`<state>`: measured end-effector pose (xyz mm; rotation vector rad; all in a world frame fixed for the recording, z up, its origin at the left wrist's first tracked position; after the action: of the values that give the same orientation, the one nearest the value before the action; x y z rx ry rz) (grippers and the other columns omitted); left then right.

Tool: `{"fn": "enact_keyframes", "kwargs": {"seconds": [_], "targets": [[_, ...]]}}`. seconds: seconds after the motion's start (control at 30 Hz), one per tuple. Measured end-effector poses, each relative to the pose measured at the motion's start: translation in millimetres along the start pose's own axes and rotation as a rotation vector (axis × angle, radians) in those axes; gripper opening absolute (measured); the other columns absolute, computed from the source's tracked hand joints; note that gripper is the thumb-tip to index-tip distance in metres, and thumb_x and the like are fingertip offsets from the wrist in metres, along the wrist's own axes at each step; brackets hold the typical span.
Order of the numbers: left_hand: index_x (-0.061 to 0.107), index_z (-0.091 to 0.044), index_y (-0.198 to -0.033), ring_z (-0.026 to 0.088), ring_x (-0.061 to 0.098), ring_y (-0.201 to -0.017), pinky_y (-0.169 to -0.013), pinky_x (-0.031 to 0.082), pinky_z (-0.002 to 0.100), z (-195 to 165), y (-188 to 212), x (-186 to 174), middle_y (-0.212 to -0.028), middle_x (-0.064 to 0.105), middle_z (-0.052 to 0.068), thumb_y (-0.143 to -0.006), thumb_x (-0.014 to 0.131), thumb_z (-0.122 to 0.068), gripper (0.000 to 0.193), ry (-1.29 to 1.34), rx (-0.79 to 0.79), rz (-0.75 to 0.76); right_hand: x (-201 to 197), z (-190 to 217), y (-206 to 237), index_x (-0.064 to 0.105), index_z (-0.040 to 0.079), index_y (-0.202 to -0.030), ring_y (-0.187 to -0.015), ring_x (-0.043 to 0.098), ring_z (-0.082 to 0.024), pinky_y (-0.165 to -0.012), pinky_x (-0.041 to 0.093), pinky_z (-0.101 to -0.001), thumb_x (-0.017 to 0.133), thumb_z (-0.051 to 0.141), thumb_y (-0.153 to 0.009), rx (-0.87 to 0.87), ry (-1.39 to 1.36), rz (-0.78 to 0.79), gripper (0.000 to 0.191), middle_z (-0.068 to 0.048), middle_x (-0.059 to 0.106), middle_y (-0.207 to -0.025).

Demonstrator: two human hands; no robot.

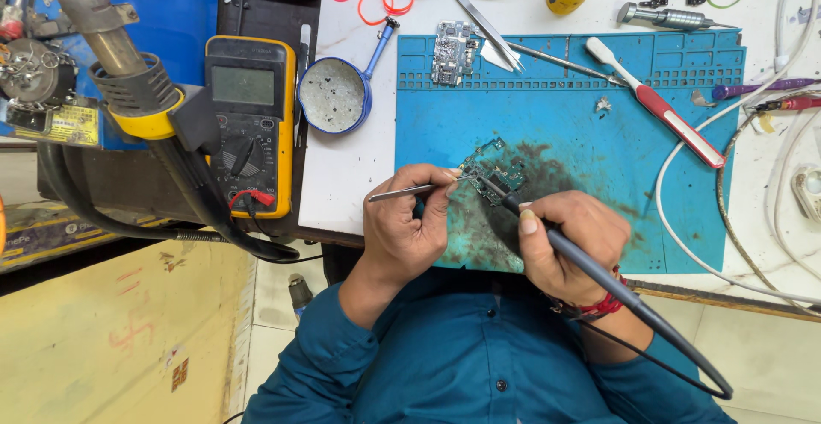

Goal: The person solders components on a green circuit board placed on a blue work mat, holding the board with tweezers in one hand and a soldering iron in the other. They occasionally reposition the board, dip the iron in a small container, and continue soldering different points on the board.

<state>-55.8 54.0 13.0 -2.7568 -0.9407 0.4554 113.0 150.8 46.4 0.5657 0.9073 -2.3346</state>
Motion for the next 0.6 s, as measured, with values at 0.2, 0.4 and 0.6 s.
{"fn": "enact_keyframes", "kwargs": {"seconds": [0.2,0.4,0.6], "targets": [[0.062,-0.001,-0.106,0.015,0.074,-0.081,-0.071,0.061,0.026,1.3,0.6,0.3,-0.103,0.077,0.013,-0.101,0.069,0.000,0.009,0.000,-0.006,0.000,-0.8,-2.0,0.1,0.062,0.003,-0.090,-0.065,0.065,-0.025,-0.057,0.048,-0.0314,0.069,0.005,-0.096,0.040,0.010,-0.031,0.010,-0.010,0.068,-0.079],[0.062,-0.001,-0.106,0.015,0.075,-0.081,-0.071,0.061,0.026,2.1,1.1,0.6,-0.103,0.077,0.014,-0.100,0.069,-0.001,0.009,-0.002,-0.024,0.003,-1.1,-1.8,-0.3,0.062,0.003,-0.090,-0.066,0.066,-0.024,-0.057,0.048,-0.0312,0.069,0.005,-0.096,0.040,0.014,-0.039,0.010,-0.011,0.069,-0.081],[0.062,-0.001,-0.106,0.016,0.076,-0.083,-0.072,0.061,0.027,0.5,0.6,-0.2,-0.103,0.077,0.013,-0.100,0.069,0.000,0.009,-0.011,-0.023,0.001,0.6,1.3,-0.3,0.064,0.003,-0.091,-0.068,0.067,-0.025,-0.059,0.050,-0.0316,0.069,0.005,-0.096,0.000,0.025,0.003,0.007,-0.010,0.069,-0.081]]}}
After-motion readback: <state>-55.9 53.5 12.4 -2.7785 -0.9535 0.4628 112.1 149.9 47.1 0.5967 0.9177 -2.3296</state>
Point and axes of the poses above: each hand's wrist, its own y-axis away from the middle knuckle, its own x-axis out of the palm, z = x × y, the point moved 7 cm from there along -y, towards the middle knuckle
